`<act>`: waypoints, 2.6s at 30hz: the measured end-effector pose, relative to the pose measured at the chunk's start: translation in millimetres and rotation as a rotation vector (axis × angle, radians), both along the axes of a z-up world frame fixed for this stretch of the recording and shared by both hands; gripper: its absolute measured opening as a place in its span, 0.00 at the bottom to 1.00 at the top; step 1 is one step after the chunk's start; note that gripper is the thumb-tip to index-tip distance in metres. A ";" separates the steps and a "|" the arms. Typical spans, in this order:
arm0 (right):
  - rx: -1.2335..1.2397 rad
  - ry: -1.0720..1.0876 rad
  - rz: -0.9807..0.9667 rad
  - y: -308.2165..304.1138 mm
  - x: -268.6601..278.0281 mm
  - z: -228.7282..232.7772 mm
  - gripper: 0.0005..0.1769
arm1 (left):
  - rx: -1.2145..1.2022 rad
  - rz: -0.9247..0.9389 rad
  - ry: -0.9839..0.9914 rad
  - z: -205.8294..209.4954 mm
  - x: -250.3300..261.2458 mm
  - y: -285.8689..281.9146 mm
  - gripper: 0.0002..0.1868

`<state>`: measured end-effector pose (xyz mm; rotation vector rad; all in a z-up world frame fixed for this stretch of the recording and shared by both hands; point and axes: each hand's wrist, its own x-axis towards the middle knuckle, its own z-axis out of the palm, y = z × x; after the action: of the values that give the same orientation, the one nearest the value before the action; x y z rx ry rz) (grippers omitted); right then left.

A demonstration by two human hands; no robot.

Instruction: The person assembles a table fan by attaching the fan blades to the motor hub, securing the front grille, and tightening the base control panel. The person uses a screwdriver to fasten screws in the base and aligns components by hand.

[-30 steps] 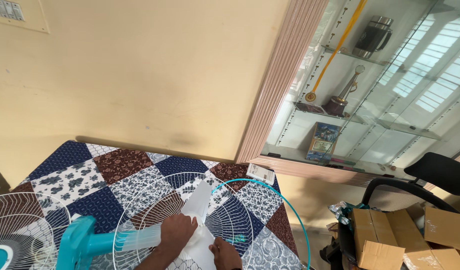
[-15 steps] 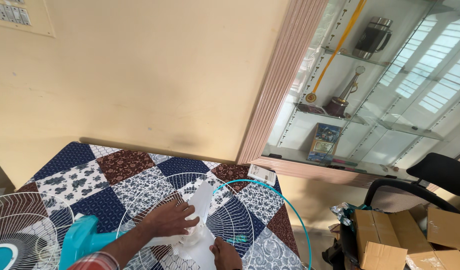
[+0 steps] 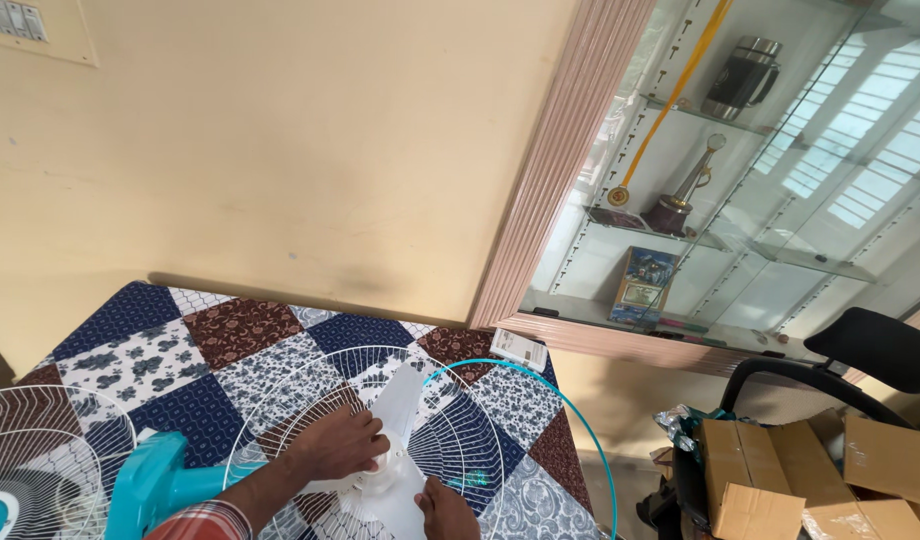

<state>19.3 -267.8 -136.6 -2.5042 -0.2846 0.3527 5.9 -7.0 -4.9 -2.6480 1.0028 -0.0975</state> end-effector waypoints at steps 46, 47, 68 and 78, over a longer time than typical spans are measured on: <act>0.116 -0.070 0.132 -11.1 30.1 -44.6 0.13 | -0.220 -0.242 -0.305 12.9 -8.1 -6.3 0.33; 0.120 -0.082 0.139 -11.2 30.7 -46.7 0.12 | -0.174 -0.397 -0.398 17.8 -4.5 -0.7 0.30; 0.125 0.039 0.073 -10.4 33.2 -44.5 0.12 | -0.192 -0.228 -0.199 -38.3 32.2 -3.6 0.26; 0.088 0.012 0.042 -7.2 38.2 -42.6 0.13 | -0.434 0.161 -0.195 -55.8 28.1 -20.6 0.26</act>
<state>57.4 -275.0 -179.3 -2.4117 -0.3414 0.3645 34.0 -27.6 -60.6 -3.0164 0.7700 -0.5857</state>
